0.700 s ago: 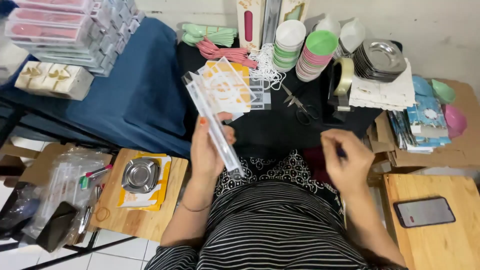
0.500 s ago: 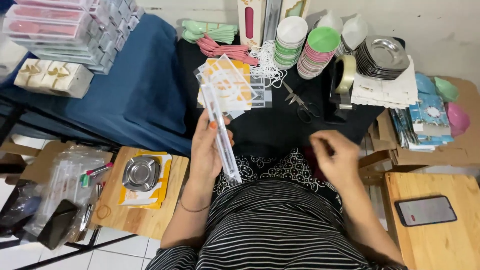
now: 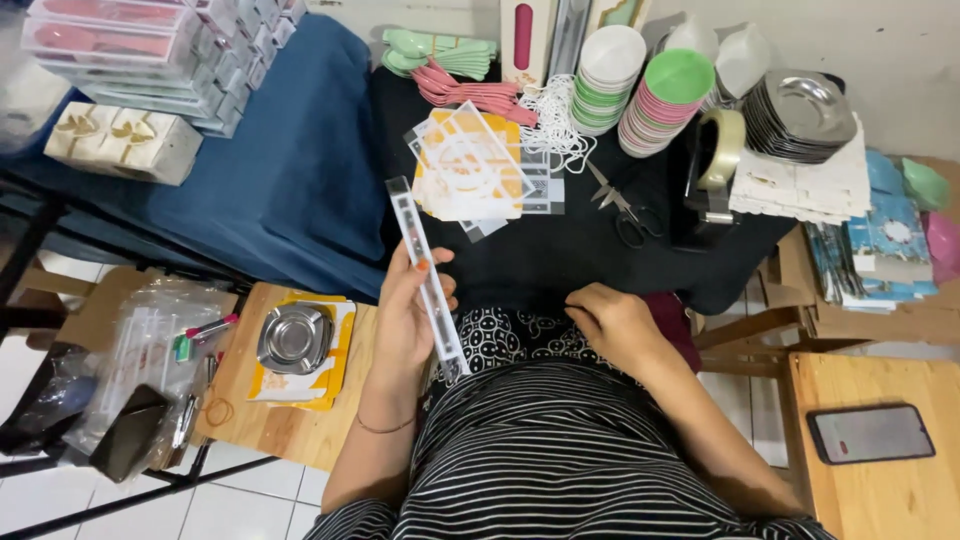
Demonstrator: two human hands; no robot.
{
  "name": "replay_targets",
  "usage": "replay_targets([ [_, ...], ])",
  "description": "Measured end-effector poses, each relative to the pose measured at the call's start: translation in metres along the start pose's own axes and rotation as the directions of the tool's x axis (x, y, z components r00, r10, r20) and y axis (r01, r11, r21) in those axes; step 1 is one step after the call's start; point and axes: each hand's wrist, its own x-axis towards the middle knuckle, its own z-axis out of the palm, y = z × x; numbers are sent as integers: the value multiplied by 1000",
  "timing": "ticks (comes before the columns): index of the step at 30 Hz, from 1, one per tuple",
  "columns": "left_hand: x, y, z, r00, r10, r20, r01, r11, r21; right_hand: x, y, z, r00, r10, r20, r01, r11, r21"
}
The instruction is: Packaging individual decorative sticks and spoons into plastic sleeves at a gift shop workstation.
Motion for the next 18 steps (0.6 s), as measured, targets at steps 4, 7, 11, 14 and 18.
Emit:
replay_targets([
  [4, 5, 2, -10, 1000, -1, 2, 2, 1000, -24, 21, 19, 5, 1000, -14, -18, 13, 998, -56],
  [7, 15, 0, -24, 1000, 17, -18, -17, 1000, -19, 45, 25, 3, 999, -27, -34, 25, 999, -34],
  [11, 30, -1, -35, 998, -12, -55, 11, 1000, -26, 95, 48, 5, 991, -44, -124, 32, 995, -98],
  [14, 44, 4, -32, 997, -43, -69, 41, 999, -30, 148, 62, 4, 979, -51, -199, 30, 994, -109],
  [18, 71, 7, -26, 993, -87, -82, 84, 996, -35, 228, 101, 23, 938, -120, -326, 66, 983, -173],
])
